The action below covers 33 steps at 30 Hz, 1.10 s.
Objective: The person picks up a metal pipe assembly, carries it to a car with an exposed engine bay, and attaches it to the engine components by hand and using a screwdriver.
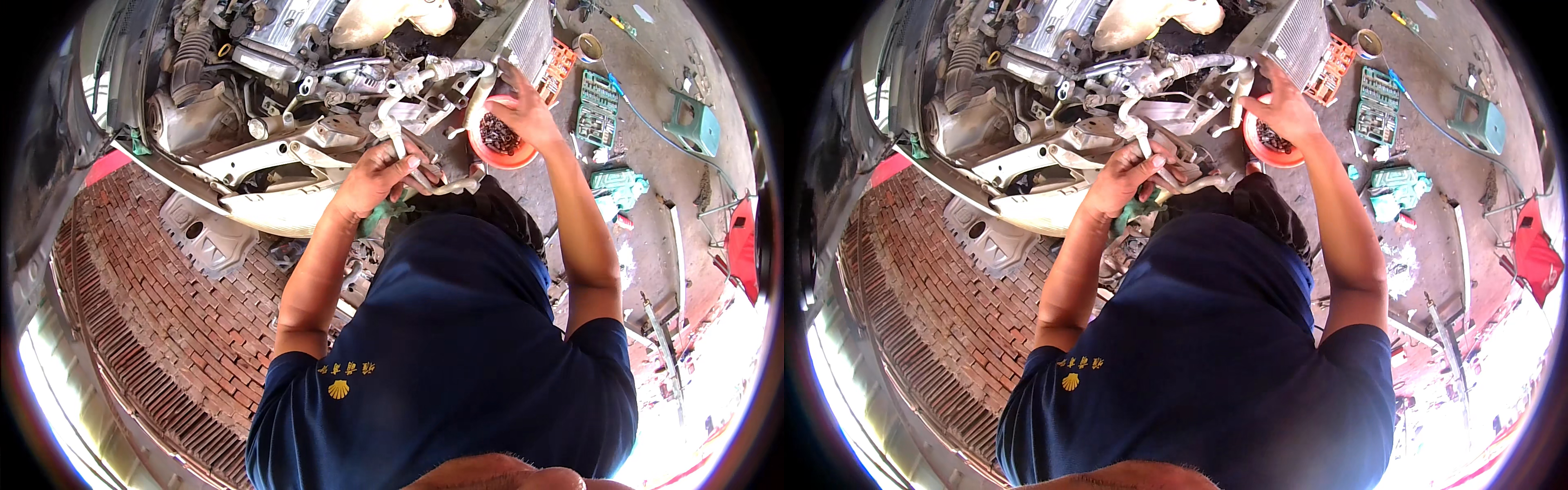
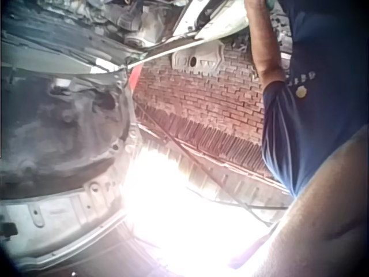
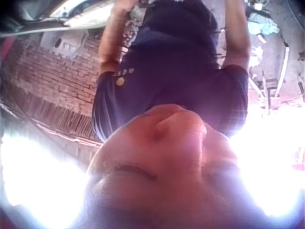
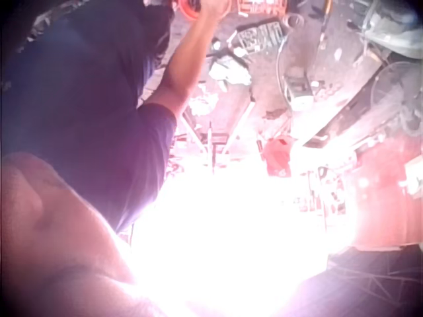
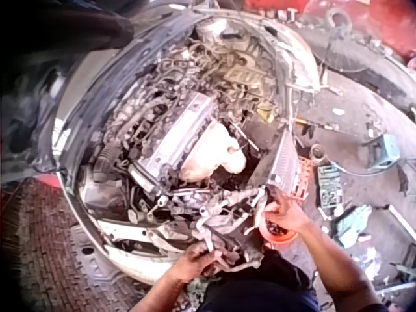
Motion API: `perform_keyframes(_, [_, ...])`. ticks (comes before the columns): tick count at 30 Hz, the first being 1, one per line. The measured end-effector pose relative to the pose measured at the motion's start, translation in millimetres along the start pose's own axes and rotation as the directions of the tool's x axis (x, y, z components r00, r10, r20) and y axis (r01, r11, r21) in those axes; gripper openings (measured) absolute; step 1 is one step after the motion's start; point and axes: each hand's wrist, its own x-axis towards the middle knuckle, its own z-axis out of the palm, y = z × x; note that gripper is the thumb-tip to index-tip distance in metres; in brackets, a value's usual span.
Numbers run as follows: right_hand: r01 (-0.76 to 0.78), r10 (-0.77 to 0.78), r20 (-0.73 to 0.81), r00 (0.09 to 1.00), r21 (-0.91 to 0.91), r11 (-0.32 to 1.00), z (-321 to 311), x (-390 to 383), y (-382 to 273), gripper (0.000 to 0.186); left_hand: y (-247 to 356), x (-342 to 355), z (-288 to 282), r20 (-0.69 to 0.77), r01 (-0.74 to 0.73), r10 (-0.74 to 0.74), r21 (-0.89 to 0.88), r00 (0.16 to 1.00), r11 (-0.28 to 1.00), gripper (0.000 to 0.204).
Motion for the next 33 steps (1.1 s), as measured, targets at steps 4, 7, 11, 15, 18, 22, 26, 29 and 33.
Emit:
perform_keyframes(4, [-0.179,0.178,-0.028,0.984,-0.044,0.983,12,20,-31,0.072,-8,-3,-5,0.007,0.008,-0.008,-0.010,1.000,1.000,0.022])
perform_keyframes(7, [-0.069,0.074,-0.094,0.993,0.055,0.996,18,31,-30,0.053,-20,-7,-1,-0.030,-0.021,0.020,-0.030,0.999,0.999,0.020])
perform_keyframes(11, [0.060,-0.055,-0.159,0.986,0.026,0.998,24,45,-29,0.045,-29,-4,7,-0.178,0.025,-0.015,0.055,0.984,0.998,0.022])
perform_keyframes(15, [0.055,-0.055,-0.163,0.985,-0.004,0.998,31,62,-9,0.045,-45,10,17,-0.211,-0.027,0.026,-0.004,0.977,1.000,0.024])
perform_keyframes(18, [0.113,-0.110,-0.166,0.980,0.011,0.994,36,78,-2,0.046,-63,18,29,-0.239,0.024,-0.040,-0.068,0.970,0.997,0.026])
perform_keyframes(22, [0.148,-0.147,-0.124,0.981,-0.002,0.989,35,91,-7,0.045,-71,31,42,-0.319,-0.038,-0.008,-0.140,0.948,0.989,0.031])
perform_keyframes(26, [0.149,-0.141,-0.106,0.984,0.072,0.986,34,102,6,0.044,-76,49,44,-0.383,0.039,-0.104,-0.174,0.918,0.984,0.048])
perform_keyframes(29, [0.115,-0.103,-0.086,0.991,0.148,0.982,37,110,19,0.044,-76,62,43,-0.386,0.058,-0.160,-0.263,0.909,0.963,0.051])
perform_keyframes(33, [0.039,-0.029,-0.069,0.997,0.163,0.986,48,120,39,0.045,-89,81,42,-0.388,0.062,-0.251,-0.438,0.887,0.897,0.035])
